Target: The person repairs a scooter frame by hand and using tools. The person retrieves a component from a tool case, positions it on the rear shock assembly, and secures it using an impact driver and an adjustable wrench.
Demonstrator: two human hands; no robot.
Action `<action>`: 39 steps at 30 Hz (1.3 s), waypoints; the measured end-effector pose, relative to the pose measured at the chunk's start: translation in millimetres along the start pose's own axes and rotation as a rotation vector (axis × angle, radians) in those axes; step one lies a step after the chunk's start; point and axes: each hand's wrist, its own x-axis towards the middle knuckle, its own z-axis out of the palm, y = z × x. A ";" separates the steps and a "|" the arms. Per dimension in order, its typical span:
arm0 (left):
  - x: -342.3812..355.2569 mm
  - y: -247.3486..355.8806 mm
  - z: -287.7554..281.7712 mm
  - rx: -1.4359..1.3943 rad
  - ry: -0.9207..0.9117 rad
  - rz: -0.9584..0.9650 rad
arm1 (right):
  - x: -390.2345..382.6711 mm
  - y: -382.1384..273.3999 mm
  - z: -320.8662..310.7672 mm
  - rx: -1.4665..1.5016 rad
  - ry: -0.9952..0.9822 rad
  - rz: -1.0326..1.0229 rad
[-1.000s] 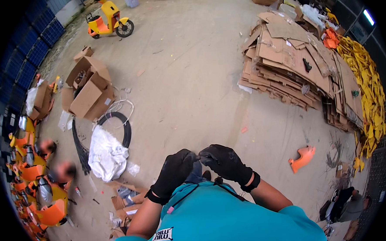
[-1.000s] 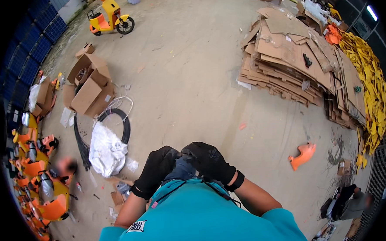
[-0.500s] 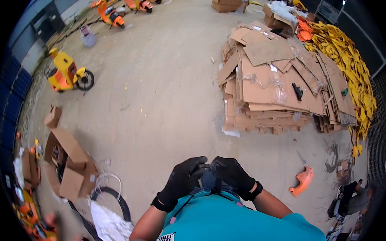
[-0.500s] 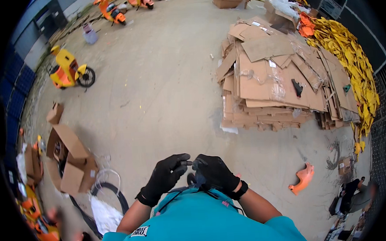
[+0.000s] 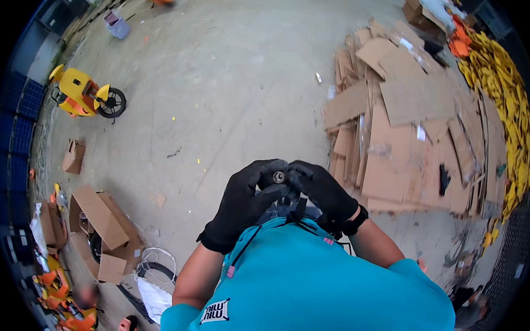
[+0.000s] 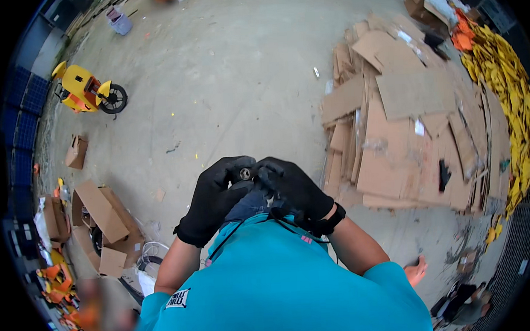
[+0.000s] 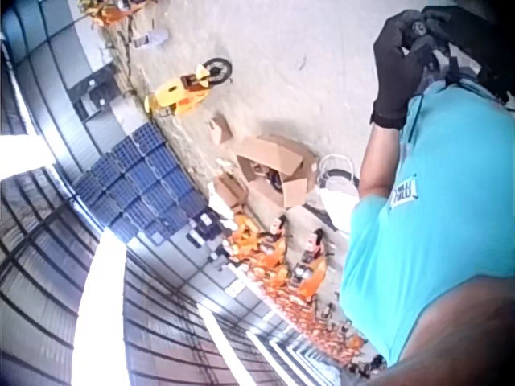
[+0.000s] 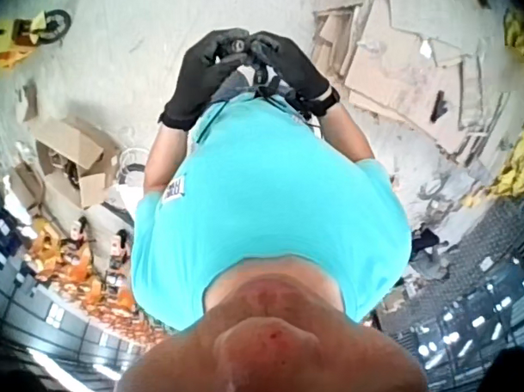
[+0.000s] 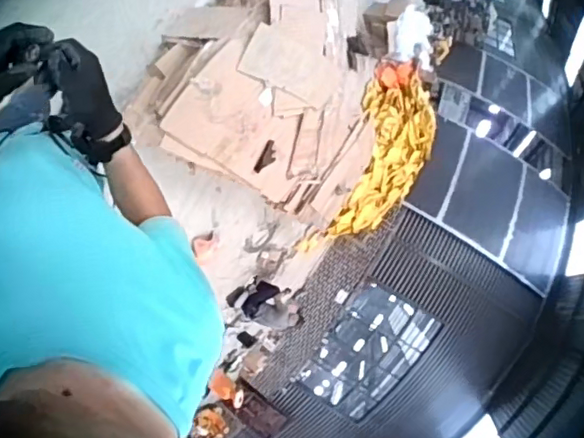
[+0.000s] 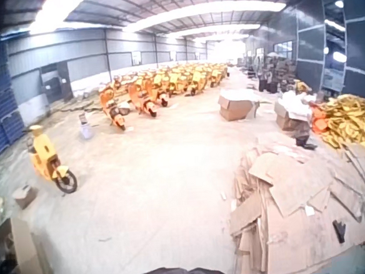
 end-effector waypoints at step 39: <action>1374.9 -81.4 -306.2 -0.242 0.021 -0.189 | 1054.0 -217.6 -922.3 -0.328 0.228 0.027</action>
